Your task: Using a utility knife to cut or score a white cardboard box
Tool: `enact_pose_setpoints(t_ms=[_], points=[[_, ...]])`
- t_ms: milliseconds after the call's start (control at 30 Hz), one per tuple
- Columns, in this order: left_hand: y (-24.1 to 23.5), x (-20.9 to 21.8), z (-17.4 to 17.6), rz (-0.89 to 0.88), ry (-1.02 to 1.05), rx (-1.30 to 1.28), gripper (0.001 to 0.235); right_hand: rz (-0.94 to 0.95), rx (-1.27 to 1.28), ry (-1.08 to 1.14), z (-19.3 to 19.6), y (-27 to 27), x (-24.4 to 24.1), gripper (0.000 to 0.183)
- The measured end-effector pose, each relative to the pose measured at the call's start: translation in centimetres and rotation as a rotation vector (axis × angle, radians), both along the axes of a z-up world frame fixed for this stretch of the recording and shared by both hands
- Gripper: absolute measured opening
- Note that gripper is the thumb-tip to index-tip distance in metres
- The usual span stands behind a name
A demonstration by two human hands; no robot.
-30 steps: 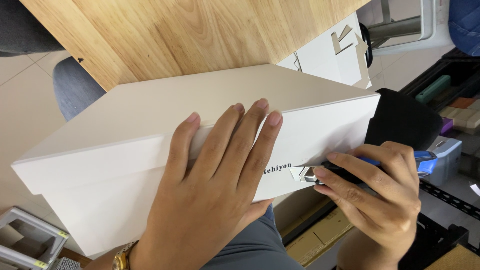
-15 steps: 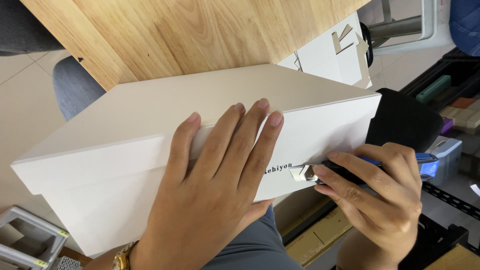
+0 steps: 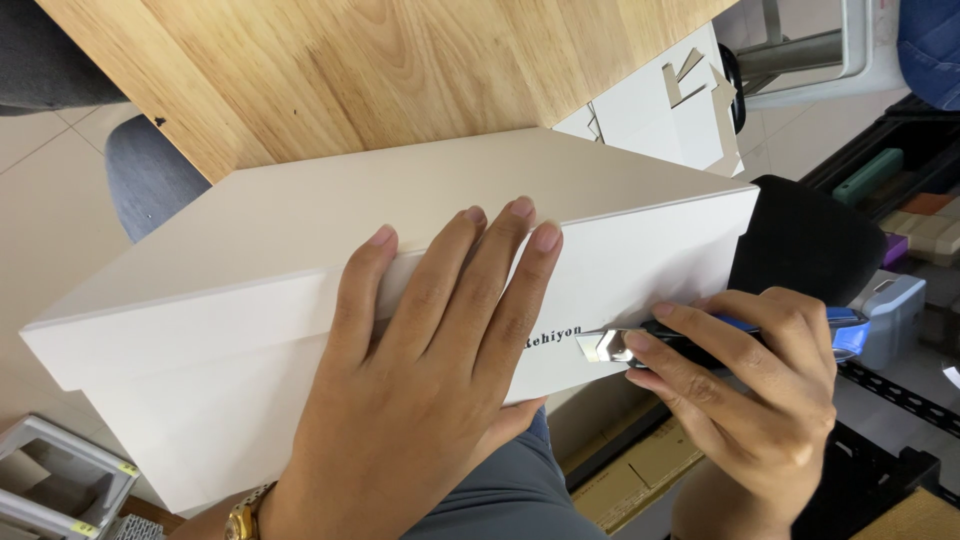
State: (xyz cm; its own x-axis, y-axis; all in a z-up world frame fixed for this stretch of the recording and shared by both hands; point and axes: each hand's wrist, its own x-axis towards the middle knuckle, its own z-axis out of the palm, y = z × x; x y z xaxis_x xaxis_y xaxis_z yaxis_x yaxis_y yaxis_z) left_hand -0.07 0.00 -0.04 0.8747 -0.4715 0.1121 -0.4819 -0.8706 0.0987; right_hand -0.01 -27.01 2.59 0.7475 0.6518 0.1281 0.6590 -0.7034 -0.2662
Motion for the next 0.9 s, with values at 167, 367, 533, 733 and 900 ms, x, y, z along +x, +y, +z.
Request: enact_pose_setpoints(t_ms=[167, 367, 533, 733, 900], points=[[0.07, 0.03, 0.05, -0.006, 0.006, -0.009, 0.119, -0.002, 0.028, 0.013, -0.12, -0.02, 0.02, 0.013], [0.09, 0.06, 0.07, -0.009, 0.0, 0.003, 0.121, -0.015, 0.064, 0.027, -0.25, -0.12, -0.12, 0.014], [0.06, 0.12, 0.07, -0.002, -0.003, -0.022, 0.118, -0.003, 0.035, 0.023, -0.13, 0.0, -0.04, 0.015], [0.05, 0.08, 0.06, -0.008, 0.002, 0.0, 0.125, -0.006, 0.026, 0.027, 0.12, 0.24, 0.0, 0.014], [0.04, 0.1, 0.03, -0.008, 0.001, -0.005, 0.123, -0.004, 0.016, 0.035, 0.31, 0.29, 0.1, 0.014]])
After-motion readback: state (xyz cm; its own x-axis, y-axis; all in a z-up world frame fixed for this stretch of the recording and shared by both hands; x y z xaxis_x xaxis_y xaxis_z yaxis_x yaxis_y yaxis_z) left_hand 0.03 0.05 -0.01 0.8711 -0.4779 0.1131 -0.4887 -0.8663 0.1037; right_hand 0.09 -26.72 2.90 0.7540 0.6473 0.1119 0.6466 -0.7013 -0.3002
